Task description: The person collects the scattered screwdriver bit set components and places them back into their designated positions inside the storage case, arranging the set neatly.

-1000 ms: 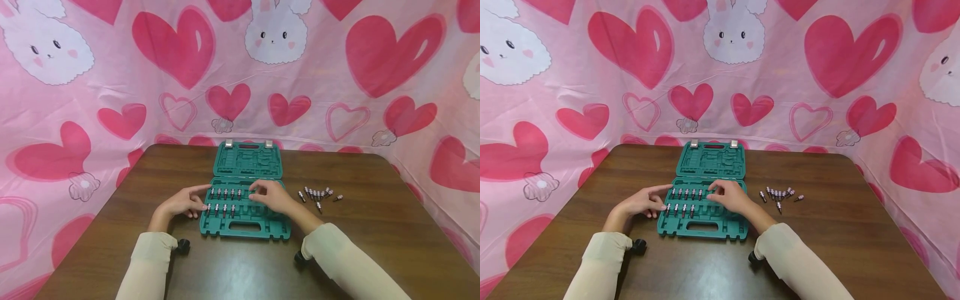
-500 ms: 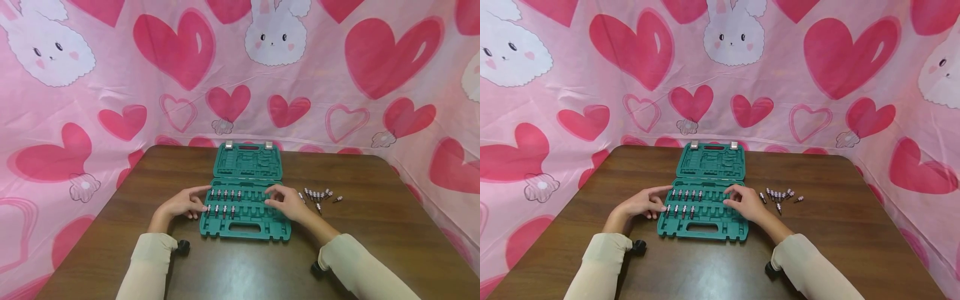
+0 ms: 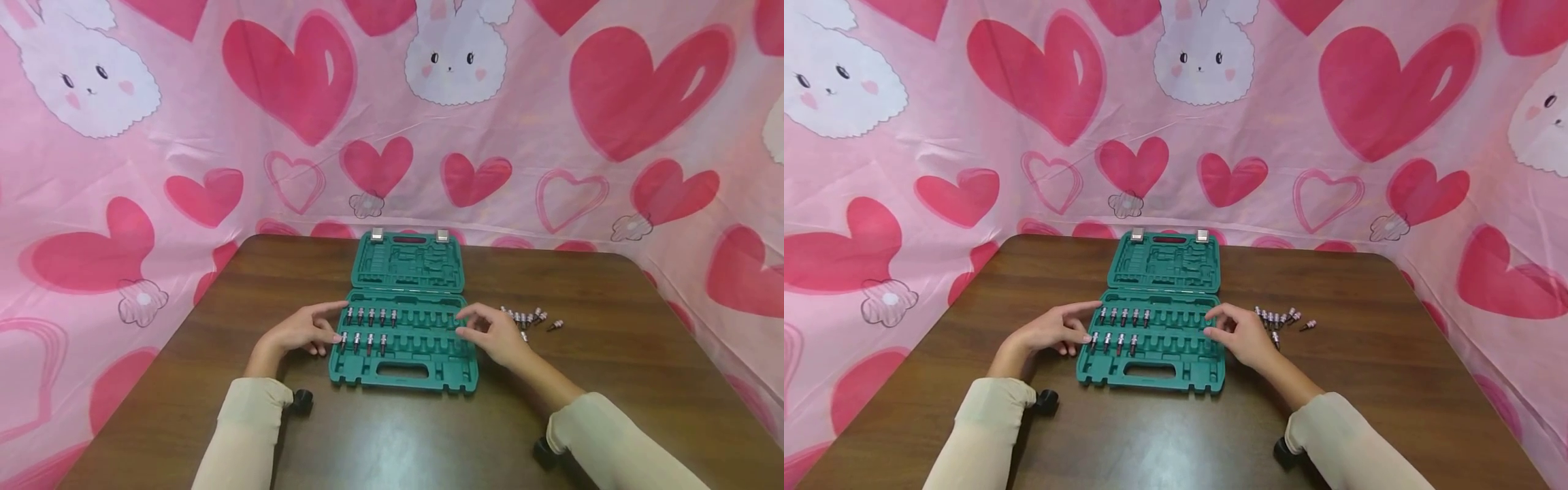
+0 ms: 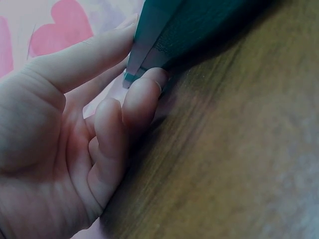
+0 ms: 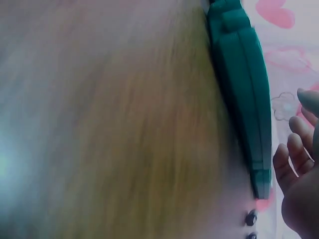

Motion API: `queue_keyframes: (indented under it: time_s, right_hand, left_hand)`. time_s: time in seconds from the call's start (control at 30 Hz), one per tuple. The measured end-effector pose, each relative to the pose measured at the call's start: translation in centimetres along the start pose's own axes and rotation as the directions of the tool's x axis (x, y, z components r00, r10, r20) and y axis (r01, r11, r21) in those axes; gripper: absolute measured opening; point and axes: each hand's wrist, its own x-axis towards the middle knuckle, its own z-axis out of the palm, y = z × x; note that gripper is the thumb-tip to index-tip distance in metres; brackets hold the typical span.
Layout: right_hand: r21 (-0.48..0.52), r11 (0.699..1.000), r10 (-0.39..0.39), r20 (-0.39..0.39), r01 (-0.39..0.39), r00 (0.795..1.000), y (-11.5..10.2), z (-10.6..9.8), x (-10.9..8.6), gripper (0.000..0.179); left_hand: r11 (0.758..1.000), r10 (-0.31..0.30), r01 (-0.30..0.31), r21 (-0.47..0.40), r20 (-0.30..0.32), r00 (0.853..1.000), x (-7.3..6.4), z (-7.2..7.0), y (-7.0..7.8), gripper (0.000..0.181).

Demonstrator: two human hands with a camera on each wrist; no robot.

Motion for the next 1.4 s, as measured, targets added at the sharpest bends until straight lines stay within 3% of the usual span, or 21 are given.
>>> queue_keyframes:
  time_s: [0.47,0.77,1.03,1.4]
  right_hand:
    - [-0.082,0.995,0.061,0.056,-0.056,0.997,1.2,-2.5,-1.1,0.025]
    - [-0.172,0.984,0.085,0.191,-0.052,0.978,2.7,-4.3,-1.6,0.03]
    - [-0.286,0.958,0.111,0.249,-0.037,0.962,3.0,-6.4,-1.7,0.031]
    - [-0.361,0.932,0.131,0.228,-0.041,0.965,3.4,-9.1,-2.1,0.03]
  left_hand:
    - [1.0,-0.001,0.001,0.007,0.001,1.0,0.1,-0.1,0.0,0.075]
    - [1.0,0.015,-0.015,0.002,0.012,1.0,0.0,0.0,0.0,0.074]
    - [1.0,0.018,-0.018,0.01,0.009,1.0,-0.1,-0.1,0.2,0.075]
    - [1.0,0.001,-0.001,0.014,0.002,1.0,0.2,0.0,-0.1,0.074]
